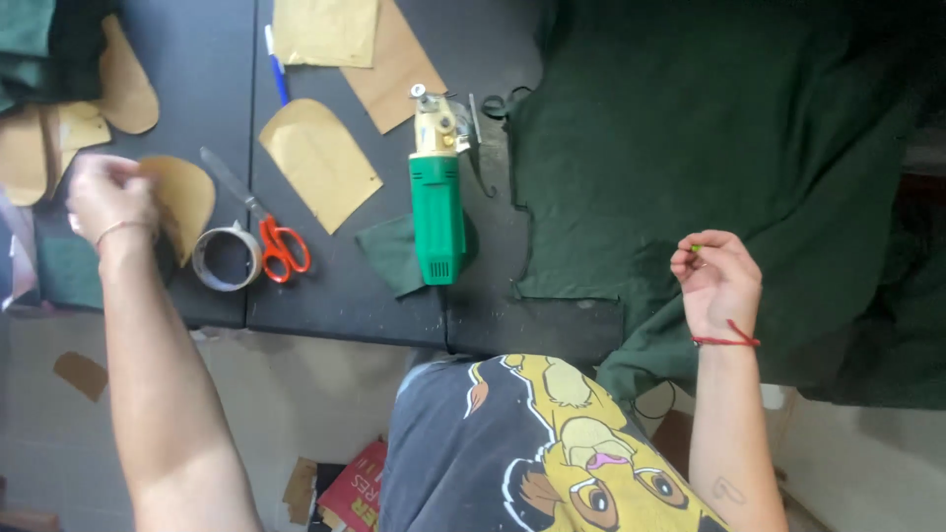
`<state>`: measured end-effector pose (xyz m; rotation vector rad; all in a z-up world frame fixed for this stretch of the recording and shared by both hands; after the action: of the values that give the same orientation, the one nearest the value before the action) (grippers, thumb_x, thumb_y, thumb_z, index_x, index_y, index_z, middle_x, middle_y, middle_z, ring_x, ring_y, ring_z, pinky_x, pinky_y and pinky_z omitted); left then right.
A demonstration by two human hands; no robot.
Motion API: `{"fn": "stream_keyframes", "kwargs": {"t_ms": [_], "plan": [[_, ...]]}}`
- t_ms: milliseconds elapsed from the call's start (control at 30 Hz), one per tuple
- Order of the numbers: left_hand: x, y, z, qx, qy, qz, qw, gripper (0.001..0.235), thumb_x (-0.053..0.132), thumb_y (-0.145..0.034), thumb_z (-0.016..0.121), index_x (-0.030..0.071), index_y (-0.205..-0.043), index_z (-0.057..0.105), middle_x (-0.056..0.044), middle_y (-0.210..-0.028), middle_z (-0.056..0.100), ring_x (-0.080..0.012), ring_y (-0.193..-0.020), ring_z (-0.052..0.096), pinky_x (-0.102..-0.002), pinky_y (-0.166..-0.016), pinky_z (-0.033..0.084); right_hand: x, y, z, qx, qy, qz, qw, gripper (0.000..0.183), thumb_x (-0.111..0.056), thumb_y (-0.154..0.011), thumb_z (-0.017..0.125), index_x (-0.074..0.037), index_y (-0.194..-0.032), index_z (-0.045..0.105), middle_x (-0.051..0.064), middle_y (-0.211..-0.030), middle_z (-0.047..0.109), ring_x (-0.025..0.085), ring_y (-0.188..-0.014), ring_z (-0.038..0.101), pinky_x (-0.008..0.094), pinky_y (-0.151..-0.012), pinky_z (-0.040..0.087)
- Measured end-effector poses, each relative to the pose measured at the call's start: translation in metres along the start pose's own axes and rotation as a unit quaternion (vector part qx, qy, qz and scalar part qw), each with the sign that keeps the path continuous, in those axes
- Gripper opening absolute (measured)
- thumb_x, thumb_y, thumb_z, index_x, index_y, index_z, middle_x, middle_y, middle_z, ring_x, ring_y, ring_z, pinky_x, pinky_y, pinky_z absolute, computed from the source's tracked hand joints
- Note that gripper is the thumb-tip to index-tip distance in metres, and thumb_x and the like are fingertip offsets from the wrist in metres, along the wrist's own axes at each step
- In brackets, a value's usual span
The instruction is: The person is cutting out specific shapes from green fabric using paper patterns as guides, employing both a rotary cutter and scissors.
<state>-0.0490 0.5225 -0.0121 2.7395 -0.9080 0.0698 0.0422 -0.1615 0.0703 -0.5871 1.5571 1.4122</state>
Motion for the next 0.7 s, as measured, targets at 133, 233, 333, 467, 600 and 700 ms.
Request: {"fn": "stream_keyframes", "kwargs": {"t_ms": [133, 233, 333, 467, 600, 700], "plan": [[0.142, 0.128, -0.116, 0.275, 0.187, 0.355, 0.874, 0.008, -0.007, -0.088, 0.056, 0.001, -0.088, 0.054, -0.015, -0.08, 0.06, -0.0331, -0.072, 0.057, -0.041, -0.065, 0.042, 0.008, -0.01, -0.005, -0.051, -0.064, 0.017, 0.996, 0.004, -0.01, -0.076, 0.048, -0.007, -0.074, 0.051, 0.004, -0.054, 0.038, 0.012, -0.044, 0.035, 0.021, -0.042, 0.023], [0.242, 0.223, -0.126, 0.267, 0.238, 0.497, 0.79, 0.014, -0.012, -0.085, 0.054, 0.0, -0.085, 0.061, -0.012, -0.08, 0.058, -0.0272, -0.074, 0.054, -0.037, -0.074, 0.043, 0.003, 0.002, 0.036, -0.148, 0.047, -0.032, 0.987, 0.016, -0.006, -0.078, 0.044, -0.005, -0.094, 0.046, -0.003, -0.048, 0.024, 0.004, -0.038, 0.024, 0.016, -0.038, 0.017], [0.316, 0.295, -0.108, 0.209, 0.277, 0.594, 0.725, 0.006, 0.004, -0.079, 0.062, 0.01, -0.082, 0.062, -0.002, -0.073, 0.059, -0.0174, -0.067, 0.056, -0.033, -0.078, 0.046, -0.014, 0.021, 0.09, -0.265, 0.169, -0.133, 0.94, 0.051, 0.0, -0.068, 0.056, -0.002, -0.116, 0.041, -0.005, -0.049, 0.022, 0.002, -0.042, 0.023, 0.013, -0.039, 0.021], [0.373, 0.334, -0.082, 0.207, 0.309, 0.59, 0.717, 0.014, 0.008, -0.083, 0.052, 0.014, -0.093, 0.06, -0.002, -0.069, 0.056, -0.0192, -0.066, 0.057, -0.032, -0.078, 0.046, -0.024, 0.002, 0.095, -0.171, 0.413, -0.33, 0.831, 0.008, -0.011, -0.081, 0.068, -0.012, -0.076, 0.062, 0.006, -0.061, 0.055, 0.023, -0.063, 0.058, 0.027, -0.056, 0.042], [0.366, 0.349, -0.048, 0.162, 0.353, 0.531, 0.753, 0.016, 0.013, -0.086, 0.049, 0.016, -0.101, 0.054, -0.002, -0.093, 0.055, -0.0219, -0.083, 0.056, -0.035, -0.076, 0.044, 0.014, -0.077, 0.051, -0.119, 0.344, -0.176, 0.915, 0.011, -0.022, -0.088, 0.064, -0.012, -0.088, 0.06, -0.006, -0.055, 0.049, 0.002, -0.055, 0.041, 0.018, -0.051, 0.033], [0.357, 0.378, -0.001, 0.038, 0.334, 0.56, 0.757, 0.007, 0.014, -0.084, 0.049, 0.016, -0.087, 0.054, 0.0, -0.085, 0.053, -0.0211, -0.077, 0.056, -0.033, -0.068, 0.043, 0.035, -0.101, 0.04, -0.145, 0.412, -0.064, 0.897, 0.023, -0.024, -0.084, 0.065, -0.005, -0.096, 0.061, 0.004, -0.069, 0.061, 0.005, -0.069, 0.056, 0.019, -0.067, 0.044]]}}
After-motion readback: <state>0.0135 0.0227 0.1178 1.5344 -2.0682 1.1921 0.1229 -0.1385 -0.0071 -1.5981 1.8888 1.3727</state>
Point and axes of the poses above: each hand's wrist, its own y-axis away from the middle knuckle, its own z-axis out of the palm, x = y × z, the point moved 7 cm from there along -y, towards the middle knuckle
